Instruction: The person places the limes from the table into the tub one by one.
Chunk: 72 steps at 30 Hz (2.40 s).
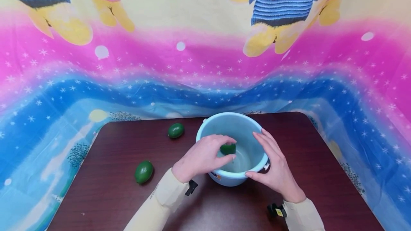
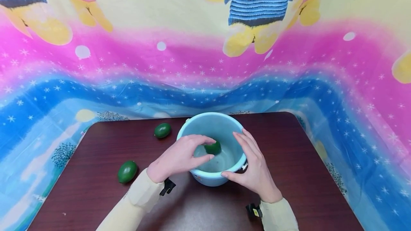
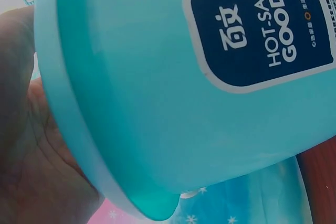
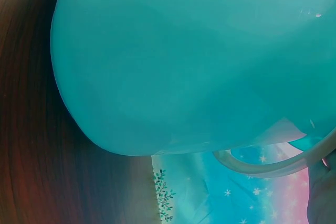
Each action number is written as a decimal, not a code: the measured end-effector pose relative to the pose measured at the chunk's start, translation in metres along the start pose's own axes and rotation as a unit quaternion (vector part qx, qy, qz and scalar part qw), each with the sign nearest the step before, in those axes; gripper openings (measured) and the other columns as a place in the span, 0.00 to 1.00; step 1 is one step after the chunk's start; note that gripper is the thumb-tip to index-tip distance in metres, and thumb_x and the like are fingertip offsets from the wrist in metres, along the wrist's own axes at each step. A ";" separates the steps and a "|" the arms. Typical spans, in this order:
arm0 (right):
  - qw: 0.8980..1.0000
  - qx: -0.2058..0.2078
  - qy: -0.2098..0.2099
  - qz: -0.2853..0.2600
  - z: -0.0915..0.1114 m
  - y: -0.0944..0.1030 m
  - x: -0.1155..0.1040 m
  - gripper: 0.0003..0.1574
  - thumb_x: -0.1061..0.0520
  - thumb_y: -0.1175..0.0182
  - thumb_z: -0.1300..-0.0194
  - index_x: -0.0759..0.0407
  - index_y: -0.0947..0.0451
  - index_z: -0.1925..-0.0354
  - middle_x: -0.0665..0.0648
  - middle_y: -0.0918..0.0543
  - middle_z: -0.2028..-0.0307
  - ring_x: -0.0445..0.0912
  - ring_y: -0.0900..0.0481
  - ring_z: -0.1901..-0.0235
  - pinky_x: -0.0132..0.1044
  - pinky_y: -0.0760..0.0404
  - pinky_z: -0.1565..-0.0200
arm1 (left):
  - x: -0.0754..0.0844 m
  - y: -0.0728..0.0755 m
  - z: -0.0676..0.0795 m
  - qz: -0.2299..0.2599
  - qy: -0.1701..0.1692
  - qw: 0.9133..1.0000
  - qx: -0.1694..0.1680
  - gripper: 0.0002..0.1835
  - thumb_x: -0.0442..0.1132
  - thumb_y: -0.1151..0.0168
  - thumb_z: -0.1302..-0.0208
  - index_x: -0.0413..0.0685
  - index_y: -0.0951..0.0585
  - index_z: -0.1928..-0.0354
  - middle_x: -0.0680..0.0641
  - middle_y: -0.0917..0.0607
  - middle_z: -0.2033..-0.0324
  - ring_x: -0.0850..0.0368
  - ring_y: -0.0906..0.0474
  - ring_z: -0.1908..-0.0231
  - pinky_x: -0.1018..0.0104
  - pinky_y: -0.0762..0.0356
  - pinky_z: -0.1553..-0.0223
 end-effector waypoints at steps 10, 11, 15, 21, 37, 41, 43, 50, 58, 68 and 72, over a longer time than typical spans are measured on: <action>1.000 0.001 0.008 -0.012 0.000 -0.001 0.000 0.71 0.49 0.14 0.63 0.54 0.37 0.23 0.58 0.36 0.26 0.54 0.46 0.26 0.28 0.32 0.39 | 0.000 0.002 0.000 -0.009 -0.008 1.000 0.013 0.25 0.56 0.32 0.33 0.53 0.18 0.39 0.56 0.16 0.47 0.61 0.22 0.45 0.63 0.25 0.41; 1.000 0.002 0.009 -0.013 0.000 -0.001 0.001 0.70 0.49 0.14 0.62 0.54 0.37 0.23 0.59 0.35 0.27 0.54 0.46 0.26 0.27 0.32 0.39 | 0.000 0.003 0.001 -0.010 -0.009 1.000 0.016 0.25 0.56 0.32 0.33 0.53 0.18 0.39 0.56 0.16 0.46 0.61 0.23 0.45 0.62 0.26 0.40; 1.000 0.005 0.014 -0.016 0.000 0.000 0.001 0.70 0.48 0.14 0.62 0.54 0.36 0.24 0.57 0.34 0.27 0.55 0.46 0.25 0.26 0.34 0.38 | 0.001 0.006 0.001 -0.015 -0.020 0.999 0.028 0.25 0.55 0.32 0.33 0.53 0.18 0.39 0.55 0.17 0.45 0.60 0.23 0.43 0.63 0.27 0.39; 1.000 0.010 0.021 -0.018 0.000 -0.001 0.001 0.71 0.50 0.13 0.64 0.55 0.36 0.24 0.55 0.34 0.27 0.56 0.46 0.25 0.26 0.35 0.37 | 0.002 0.012 0.004 -0.016 -0.031 0.998 0.052 0.25 0.54 0.32 0.33 0.51 0.18 0.39 0.54 0.17 0.45 0.60 0.23 0.43 0.63 0.26 0.40; 1.000 0.005 0.012 -0.009 -0.002 0.000 0.000 0.72 0.48 0.13 0.64 0.53 0.36 0.24 0.57 0.34 0.27 0.54 0.46 0.25 0.29 0.33 0.38 | -0.007 0.038 0.011 -0.012 -0.013 0.994 0.110 0.29 0.54 0.28 0.37 0.54 0.20 0.36 0.56 0.19 0.41 0.61 0.27 0.39 0.61 0.25 0.41; 1.000 0.003 0.005 -0.007 -0.003 0.000 0.000 0.72 0.47 0.13 0.64 0.51 0.37 0.23 0.56 0.35 0.27 0.53 0.46 0.25 0.30 0.32 0.38 | -0.009 0.044 0.014 -0.014 -0.009 0.992 0.122 0.30 0.53 0.27 0.37 0.53 0.21 0.35 0.56 0.20 0.40 0.60 0.29 0.37 0.60 0.26 0.39; 1.000 0.002 0.001 -0.007 -0.003 0.000 0.000 0.72 0.47 0.13 0.64 0.51 0.37 0.23 0.56 0.35 0.27 0.53 0.46 0.25 0.30 0.32 0.38 | -0.011 0.047 0.016 -0.016 -0.008 0.992 0.128 0.31 0.52 0.28 0.37 0.53 0.22 0.34 0.56 0.21 0.39 0.61 0.30 0.36 0.60 0.27 0.39; 1.000 0.001 -0.002 -0.013 -0.001 0.000 0.000 0.71 0.48 0.13 0.63 0.51 0.37 0.23 0.57 0.36 0.26 0.53 0.46 0.25 0.28 0.32 0.39 | -0.015 0.059 0.025 -0.005 -0.010 0.988 0.154 0.32 0.49 0.26 0.38 0.52 0.23 0.33 0.54 0.23 0.37 0.60 0.31 0.36 0.58 0.26 0.39; 1.000 0.000 -0.002 -0.017 -0.001 0.000 0.000 0.72 0.48 0.13 0.63 0.51 0.37 0.23 0.56 0.36 0.26 0.53 0.46 0.25 0.27 0.32 0.39 | -0.023 0.071 0.033 0.002 0.004 0.985 0.175 0.33 0.50 0.25 0.39 0.50 0.23 0.33 0.55 0.23 0.37 0.59 0.30 0.37 0.59 0.22 0.44; 1.000 0.002 -0.001 -0.014 0.000 -0.001 0.000 0.71 0.48 0.13 0.63 0.51 0.37 0.23 0.57 0.36 0.26 0.53 0.46 0.26 0.27 0.33 0.39 | -0.036 0.081 0.046 -0.013 0.033 0.982 0.188 0.34 0.53 0.26 0.38 0.55 0.25 0.31 0.56 0.25 0.35 0.59 0.31 0.34 0.54 0.27 0.38; 1.000 0.002 0.000 -0.014 0.000 0.000 0.000 0.72 0.48 0.13 0.64 0.51 0.37 0.23 0.57 0.37 0.26 0.53 0.46 0.26 0.26 0.32 0.39 | -0.043 0.084 0.052 -0.013 0.048 0.980 0.192 0.35 0.52 0.26 0.38 0.56 0.25 0.30 0.57 0.25 0.34 0.59 0.31 0.34 0.52 0.28 0.37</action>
Point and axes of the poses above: each hand's wrist, its own z-axis away from the middle knuckle, its own y-axis out of the back of the hand, x = y × z, the point moved 7 cm from there along -z, towards the middle knuckle
